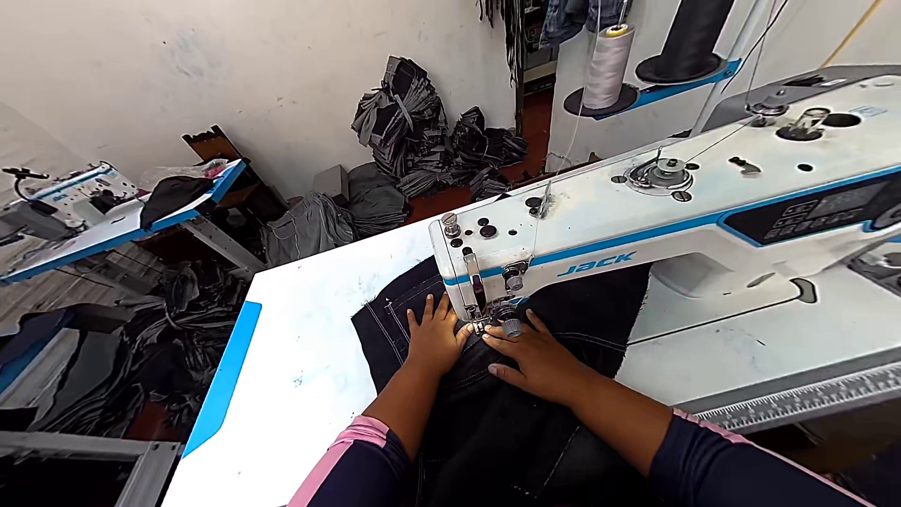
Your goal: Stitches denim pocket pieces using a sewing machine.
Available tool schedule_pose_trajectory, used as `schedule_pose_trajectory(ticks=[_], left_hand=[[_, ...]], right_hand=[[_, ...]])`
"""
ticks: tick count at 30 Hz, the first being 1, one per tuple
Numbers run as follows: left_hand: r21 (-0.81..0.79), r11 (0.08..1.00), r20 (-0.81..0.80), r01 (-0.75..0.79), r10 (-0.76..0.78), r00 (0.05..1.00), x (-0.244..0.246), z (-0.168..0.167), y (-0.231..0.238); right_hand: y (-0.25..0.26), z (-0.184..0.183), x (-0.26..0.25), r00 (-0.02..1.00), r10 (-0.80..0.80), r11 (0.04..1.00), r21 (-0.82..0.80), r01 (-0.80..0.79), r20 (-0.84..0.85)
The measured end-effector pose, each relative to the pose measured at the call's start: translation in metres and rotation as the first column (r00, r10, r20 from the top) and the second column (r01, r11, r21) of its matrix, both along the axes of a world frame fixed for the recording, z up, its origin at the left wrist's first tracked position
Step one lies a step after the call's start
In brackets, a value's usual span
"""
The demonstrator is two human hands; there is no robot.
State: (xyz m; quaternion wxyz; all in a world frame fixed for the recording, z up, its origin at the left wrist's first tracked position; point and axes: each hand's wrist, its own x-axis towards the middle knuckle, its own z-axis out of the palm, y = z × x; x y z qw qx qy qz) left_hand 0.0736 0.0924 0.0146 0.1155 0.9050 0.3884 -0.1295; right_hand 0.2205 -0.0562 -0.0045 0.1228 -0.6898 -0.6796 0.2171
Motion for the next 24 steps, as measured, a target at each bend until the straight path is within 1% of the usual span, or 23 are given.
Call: schedule_pose_trajectory(ticks=[1, 3, 4, 5, 6, 8, 9, 10, 11, 12, 13, 14, 15, 16, 17, 18, 19, 20, 21, 22, 23, 24], left_hand=[[-0.007, 1.0, -0.044, 0.03, -0.03, 0.999, 0.0, 0.004, 0.003], [-0.019, 0.988, -0.139, 0.154, -0.155, 0.978, -0.005, 0.016, 0.016], [-0.016, 0.973, -0.16, 0.23, -0.23, 0.96, -0.01, 0.02, 0.027], [-0.009, 0.955, -0.159, 0.296, -0.294, 0.943, -0.015, 0.02, 0.038], [-0.007, 0.945, -0.133, 0.328, -0.326, 0.936, -0.021, 0.016, 0.047], [-0.008, 0.956, -0.042, 0.295, -0.295, 0.955, -0.03, 0.004, 0.05], [-0.006, 0.968, -0.016, 0.251, -0.251, 0.968, -0.033, 0.0, 0.044], [-0.004, 0.981, -0.017, 0.193, -0.193, 0.981, -0.036, 0.0, 0.033], [-0.007, 0.993, -0.042, 0.115, -0.115, 0.992, -0.037, 0.004, 0.015], [-0.009, 1.0, -0.084, 0.023, -0.024, 0.996, -0.036, 0.01, -0.007], [-0.02, 0.997, -0.138, -0.074, 0.07, 0.988, -0.033, 0.019, -0.032], [-0.036, 0.985, -0.2, -0.167, 0.157, 0.967, -0.027, 0.027, -0.055], [-0.046, 0.971, -0.26, -0.236, 0.216, 0.941, -0.02, 0.034, -0.074], [-0.049, 0.962, -0.304, -0.269, 0.242, 0.921, -0.012, 0.037, -0.087], [-0.051, 0.962, -0.311, -0.269, 0.241, 0.919, -0.006, 0.038, -0.094], [-0.054, 0.969, -0.273, -0.241, 0.218, 0.937, -0.003, 0.036, -0.097], [-0.057, 0.982, -0.212, -0.18, 0.164, 0.963, -0.005, 0.03, -0.097], [-0.066, 0.992, -0.129, -0.103, 0.094, 0.987, -0.012, 0.019, -0.095], [-0.066, 0.997, -0.011, -0.037, 0.036, 0.999, -0.021, 0.005, -0.091], [-0.057, 0.998, 0.107, 0.0, 0.006, 0.994, -0.03, -0.006, -0.085], [-0.049, 0.999, 0.179, 0.016, -0.007, 0.984, -0.036, -0.013, -0.079], [-0.055, 0.998, 0.2, 0.027, -0.016, 0.98, -0.04, -0.016, -0.074]], right_hand=[[0.001, 0.001, 0.002, 1.0, 0.006, 1.0, -0.006, -0.006, -0.009], [0.001, 0.011, 0.001, 0.999, 0.031, 0.999, -0.042, -0.032, -0.029], [-0.003, 0.022, -0.005, 0.997, 0.059, 0.996, -0.063, -0.063, -0.052], [-0.01, 0.032, -0.015, 0.99, 0.11, 0.992, -0.049, -0.115, -0.085], [-0.019, 0.042, -0.03, 0.975, 0.196, 0.979, -0.036, -0.2, -0.107], [-0.035, 0.051, -0.056, 0.903, 0.418, 0.901, -0.078, -0.426, -0.102], [-0.038, 0.049, -0.06, 0.857, 0.508, 0.844, -0.148, -0.516, -0.087], [-0.039, 0.048, -0.058, 0.838, 0.544, 0.814, -0.211, -0.541, -0.051], [-0.04, 0.053, -0.047, 0.844, 0.536, 0.804, -0.304, -0.512, -0.004], [-0.04, 0.062, -0.03, 0.863, 0.501, 0.805, -0.4, -0.438, 0.065], [-0.04, 0.072, -0.008, 0.883, 0.443, 0.823, -0.462, -0.332, 0.155], [-0.038, 0.079, 0.015, 0.89, 0.372, 0.847, -0.489, -0.209, 0.264], [-0.035, 0.083, 0.034, 0.877, 0.299, 0.872, -0.482, -0.091, 0.376], [-0.033, 0.084, 0.048, 0.858, 0.232, 0.898, -0.439, -0.008, 0.458], [-0.032, 0.085, 0.054, 0.849, 0.183, 0.931, -0.366, 0.013, 0.496], [-0.034, 0.085, 0.05, 0.873, 0.15, 0.967, -0.254, -0.031, 0.464], [-0.038, 0.082, 0.037, 0.918, 0.144, 0.986, -0.127, -0.104, 0.369], [-0.043, 0.076, 0.016, 0.958, 0.151, 0.988, -0.05, -0.143, 0.243], [-0.048, 0.07, -0.008, 0.982, 0.139, 0.989, -0.073, -0.131, 0.125], [-0.05, 0.062, -0.027, 0.993, 0.097, 0.988, -0.128, -0.088, 0.063], [-0.05, 0.051, -0.039, 0.998, 0.036, 0.988, -0.151, -0.028, 0.047], [-0.052, 0.038, -0.047, 0.998, -0.03, 0.994, -0.101, 0.036, 0.059]])
